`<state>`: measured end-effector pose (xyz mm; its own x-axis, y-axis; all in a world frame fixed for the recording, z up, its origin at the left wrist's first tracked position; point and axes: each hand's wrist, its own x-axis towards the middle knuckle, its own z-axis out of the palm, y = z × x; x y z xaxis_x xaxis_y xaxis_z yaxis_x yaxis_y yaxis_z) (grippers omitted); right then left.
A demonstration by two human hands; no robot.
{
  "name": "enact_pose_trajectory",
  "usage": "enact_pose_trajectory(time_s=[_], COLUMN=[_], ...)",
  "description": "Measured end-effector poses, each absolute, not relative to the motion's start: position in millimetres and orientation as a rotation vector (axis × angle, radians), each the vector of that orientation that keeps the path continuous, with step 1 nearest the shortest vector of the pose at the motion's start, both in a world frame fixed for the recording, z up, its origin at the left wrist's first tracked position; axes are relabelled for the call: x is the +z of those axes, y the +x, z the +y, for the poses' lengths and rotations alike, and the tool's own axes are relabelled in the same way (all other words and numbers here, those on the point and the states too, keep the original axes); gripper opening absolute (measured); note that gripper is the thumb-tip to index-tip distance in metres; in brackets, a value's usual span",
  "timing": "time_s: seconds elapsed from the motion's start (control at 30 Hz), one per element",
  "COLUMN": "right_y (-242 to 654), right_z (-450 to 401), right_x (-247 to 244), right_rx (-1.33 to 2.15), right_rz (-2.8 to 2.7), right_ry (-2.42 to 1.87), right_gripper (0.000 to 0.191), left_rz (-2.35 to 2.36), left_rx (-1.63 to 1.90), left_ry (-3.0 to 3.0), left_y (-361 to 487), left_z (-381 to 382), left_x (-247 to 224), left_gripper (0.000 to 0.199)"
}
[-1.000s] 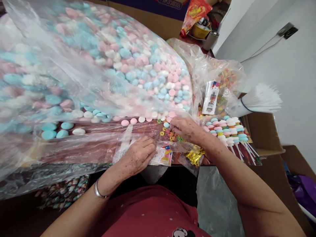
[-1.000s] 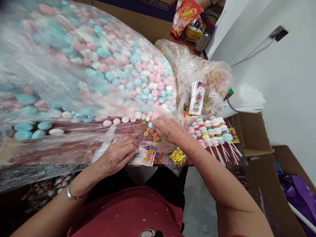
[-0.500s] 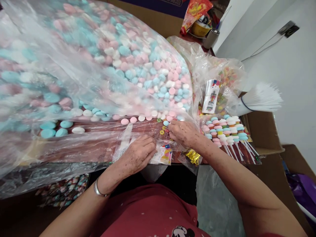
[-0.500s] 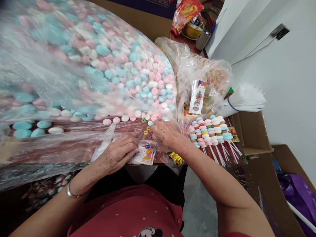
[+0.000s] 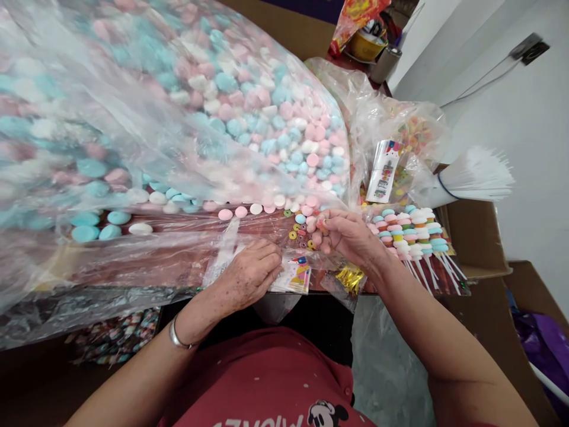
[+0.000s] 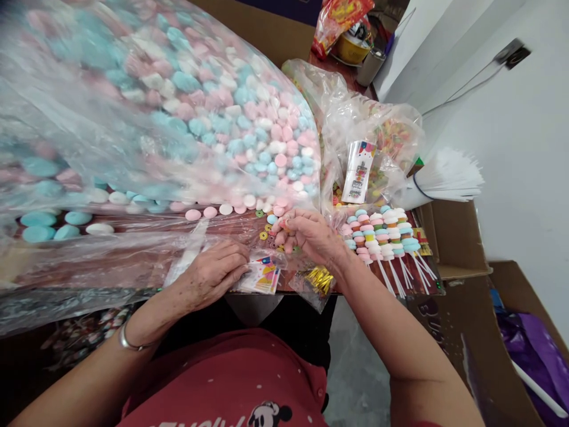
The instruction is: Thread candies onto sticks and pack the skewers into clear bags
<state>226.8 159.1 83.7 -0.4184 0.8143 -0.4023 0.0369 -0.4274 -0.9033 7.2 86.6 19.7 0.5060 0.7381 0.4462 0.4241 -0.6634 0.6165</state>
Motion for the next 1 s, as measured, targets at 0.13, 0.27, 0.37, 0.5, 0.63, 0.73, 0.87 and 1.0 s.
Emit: enact_pose_trajectory(time_s=[0.13, 0.27, 0.37, 0.5, 0.63, 0.73, 0.87, 1.0], right_y=[227, 227, 225, 213, 194, 179, 167, 174], right_z=[163, 168, 176, 188, 191, 183, 169, 171], right_x=[86, 85, 84, 83, 86, 92, 96, 88], right_rx=[1.791, 1.726, 1.546, 0.86, 0.448, 0.282, 0.073, 0.165], right_rz=[-1.191, -1.34, -1.677, -2.431, -3.031, -3.254, -3.309, -3.171], right_ry=[-1.234, -1.257, -1.297, -1.304, -1.394, -1.399, -1.453, -1.491], right_gripper=[0.012, 0.01, 0.012, 0.017, 0.02, 0.023, 0.027, 0.023], left_rz=[0.962, 0.945, 0.937, 0.946, 0.957, 0.955, 0.957, 0.962], left_rx=[0.975, 0.991, 1.006, 0.997, 0.982, 0.959, 0.925, 0.931], left_ry=[2.323, 2.341, 2.349, 2.352, 2.365, 2.381, 2.38, 2.386], left_y=[7, 7, 7, 7, 7, 6, 6, 7], left_z=[86, 86, 86, 86, 86, 86, 87, 88], left_x=[20, 20, 20, 20, 20, 20, 20, 21], left_gripper=[0.017, 0.017, 0.017, 0.017, 0.017, 0.018, 0.022, 0.024])
